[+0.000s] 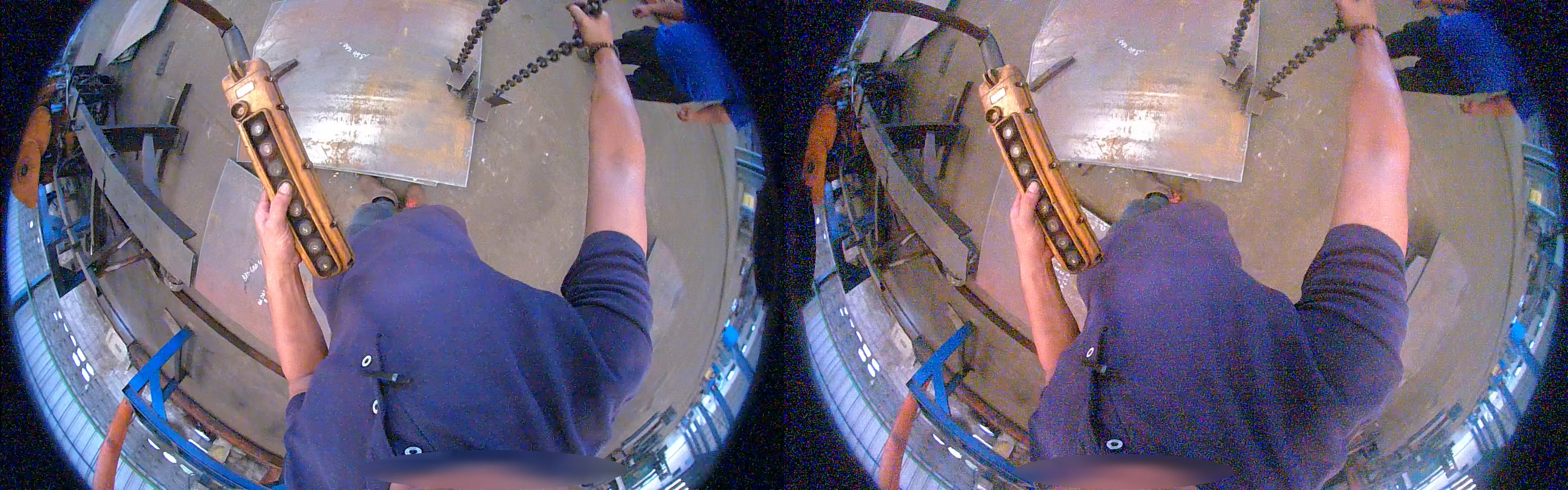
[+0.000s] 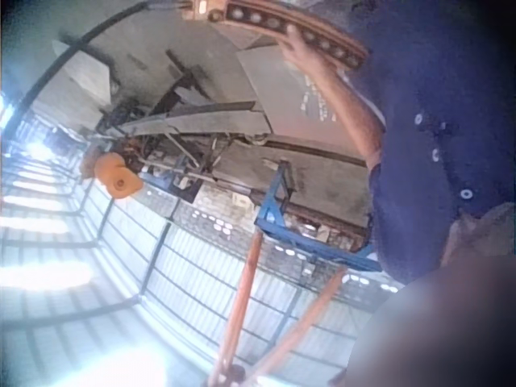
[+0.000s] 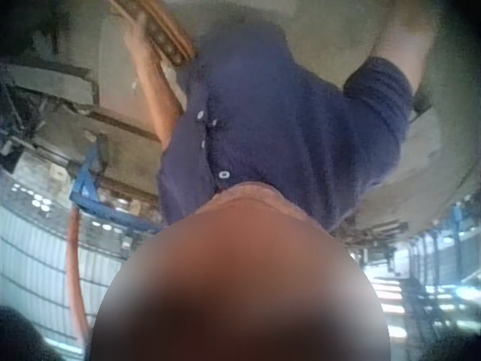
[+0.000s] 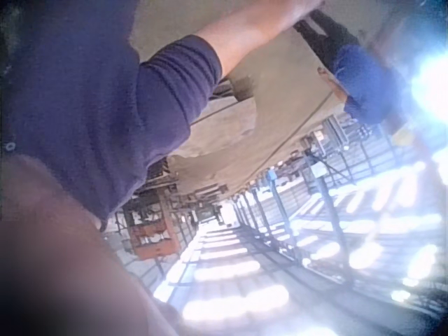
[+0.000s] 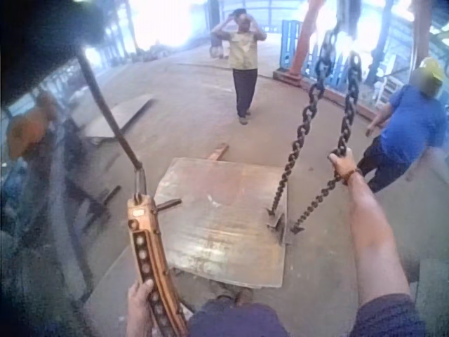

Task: The person operates an overhead crane using a handheld pendant controller to lift and move a large metal sheet. They adjust the sheet's position and coordinate with coworkers who assist by guiding the load and securing chains.

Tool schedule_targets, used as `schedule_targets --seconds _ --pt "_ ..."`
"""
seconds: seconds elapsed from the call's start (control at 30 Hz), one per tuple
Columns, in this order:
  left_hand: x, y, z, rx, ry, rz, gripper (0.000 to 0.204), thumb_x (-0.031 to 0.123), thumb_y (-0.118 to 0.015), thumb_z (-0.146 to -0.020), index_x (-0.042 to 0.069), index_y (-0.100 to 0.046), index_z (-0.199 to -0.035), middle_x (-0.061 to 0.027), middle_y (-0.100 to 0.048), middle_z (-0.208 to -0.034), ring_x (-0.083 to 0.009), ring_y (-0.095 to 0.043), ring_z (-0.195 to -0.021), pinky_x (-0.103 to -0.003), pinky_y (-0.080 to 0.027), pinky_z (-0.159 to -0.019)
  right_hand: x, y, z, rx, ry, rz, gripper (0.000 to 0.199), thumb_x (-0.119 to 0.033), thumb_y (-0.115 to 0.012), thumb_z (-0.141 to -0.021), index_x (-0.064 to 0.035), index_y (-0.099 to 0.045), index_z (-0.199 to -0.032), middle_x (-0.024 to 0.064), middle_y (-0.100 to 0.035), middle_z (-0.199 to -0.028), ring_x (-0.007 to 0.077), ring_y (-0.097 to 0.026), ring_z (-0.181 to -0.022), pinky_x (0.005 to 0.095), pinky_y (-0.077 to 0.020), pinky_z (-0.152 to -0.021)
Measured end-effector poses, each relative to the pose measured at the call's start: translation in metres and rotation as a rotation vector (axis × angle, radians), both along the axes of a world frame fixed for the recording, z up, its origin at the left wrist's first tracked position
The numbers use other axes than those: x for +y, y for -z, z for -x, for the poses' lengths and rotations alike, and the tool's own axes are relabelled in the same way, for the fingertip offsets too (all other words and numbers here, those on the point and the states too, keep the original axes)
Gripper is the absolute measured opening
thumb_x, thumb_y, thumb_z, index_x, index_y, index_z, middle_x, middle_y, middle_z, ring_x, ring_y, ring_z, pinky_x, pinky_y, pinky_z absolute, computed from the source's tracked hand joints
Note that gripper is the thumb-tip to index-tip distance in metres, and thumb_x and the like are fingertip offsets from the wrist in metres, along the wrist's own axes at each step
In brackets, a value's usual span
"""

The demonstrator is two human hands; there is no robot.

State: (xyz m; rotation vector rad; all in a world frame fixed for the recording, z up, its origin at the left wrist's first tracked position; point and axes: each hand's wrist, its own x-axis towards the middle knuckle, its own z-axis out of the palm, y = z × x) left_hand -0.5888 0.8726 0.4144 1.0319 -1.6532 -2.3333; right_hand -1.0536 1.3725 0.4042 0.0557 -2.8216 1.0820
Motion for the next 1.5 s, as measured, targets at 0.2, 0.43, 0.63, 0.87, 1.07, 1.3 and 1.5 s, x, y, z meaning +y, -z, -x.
schedule_targets --seconds 0.2,0.43,0.63,0.87,1.07,1.3,1.5 --pt "0.009 0.01 -0.004 -0.003 -0.002 -0.021 0.041 0.024 -0.065 -0.088 0.0 -0.056 -0.121 -0.0069 -0.066 -0.098 -0.0138 -0.065 -0.079 -0.029 -0.055 -0.071 0.066 0.047 -0.015 0.213 0.3 -0.196 0.034 -0.034 -0.078 -0.076 -0.0031 -0.067 -0.086 0.0035 -0.065 -0.071 0.0187 -0.061 -0.062 0.0373 -0.0495 -0.061" --pt "0.005 0.011 -0.001 0.008 0.046 0.077 0.042 0.025 -0.067 -0.087 0.0 -0.056 -0.118 -0.0084 -0.064 -0.104 -0.014 -0.064 -0.084 -0.029 -0.054 -0.073 0.13 0.043 -0.028 0.197 0.262 0.057 0.026 -0.026 -0.079 -0.075 -0.0042 -0.066 -0.079 0.0043 -0.065 -0.073 0.0151 -0.06 -0.059 0.0321 -0.0493 -0.053" --pt "0.031 -0.002 -0.006 0.017 -0.102 0.06 0.044 0.034 -0.066 -0.088 0.0 -0.059 -0.115 -0.0078 -0.066 -0.093 -0.0159 -0.065 -0.076 -0.03 -0.054 -0.069 0.137 0.005 -0.011 0.164 0.265 0.186 0.016 -0.011 -0.066 -0.081 0.0011 -0.072 -0.09 0.0044 -0.063 -0.072 0.0123 -0.056 -0.055 0.029 -0.0434 -0.049" --pt "0.111 -0.033 0.019 -0.025 -0.314 0.021 0.039 0.036 -0.061 -0.091 0.002 -0.06 -0.111 -0.0083 -0.067 -0.091 -0.0178 -0.066 -0.075 -0.032 -0.055 -0.069 0.134 -0.067 0.031 -0.046 0.039 0.48 0.011 -0.012 -0.067 -0.083 -0.0011 -0.066 -0.088 0.0043 -0.058 -0.072 0.0124 -0.051 -0.056 0.0275 -0.0395 -0.048" --pt "0.181 -0.069 0.034 0.014 -0.355 -0.135 0.048 0.039 -0.057 -0.092 -0.001 -0.055 -0.12 -0.0158 -0.067 -0.098 -0.0264 -0.068 -0.083 -0.038 -0.057 -0.075 0.083 -0.077 0.05 -0.117 -0.188 0.536 0.013 -0.012 -0.067 -0.082 -0.0018 -0.064 -0.09 0.0034 -0.056 -0.072 0.012 -0.05 -0.057 0.0272 -0.0387 -0.049" --pt "0.2 -0.096 0.041 -0.038 -0.308 -0.075 0.047 0.037 -0.056 -0.093 -0.002 -0.056 -0.118 -0.0172 -0.067 -0.097 -0.0271 -0.069 -0.082 -0.039 -0.057 -0.075 0.042 -0.055 0.073 -0.071 -0.388 0.469 0.015 -0.013 -0.065 -0.082 0.0003 -0.067 -0.088 0.0021 -0.058 -0.065 0.0123 -0.053 -0.053 0.0276 -0.0436 -0.05" --pt "0.215 -0.101 0.046 0.069 -0.457 -0.234 0.038 0.03 -0.059 -0.093 -0.002 -0.06 -0.115 -0.0102 -0.067 -0.096 -0.0175 -0.067 -0.078 -0.032 -0.057 -0.068 0.015 -0.025 0.075 -0.035 -0.359 0.537 0.016 -0.015 -0.066 -0.081 -0.0008 -0.069 -0.087 0.0022 -0.061 -0.066 0.0123 -0.056 -0.052 0.027 -0.0456 -0.051"
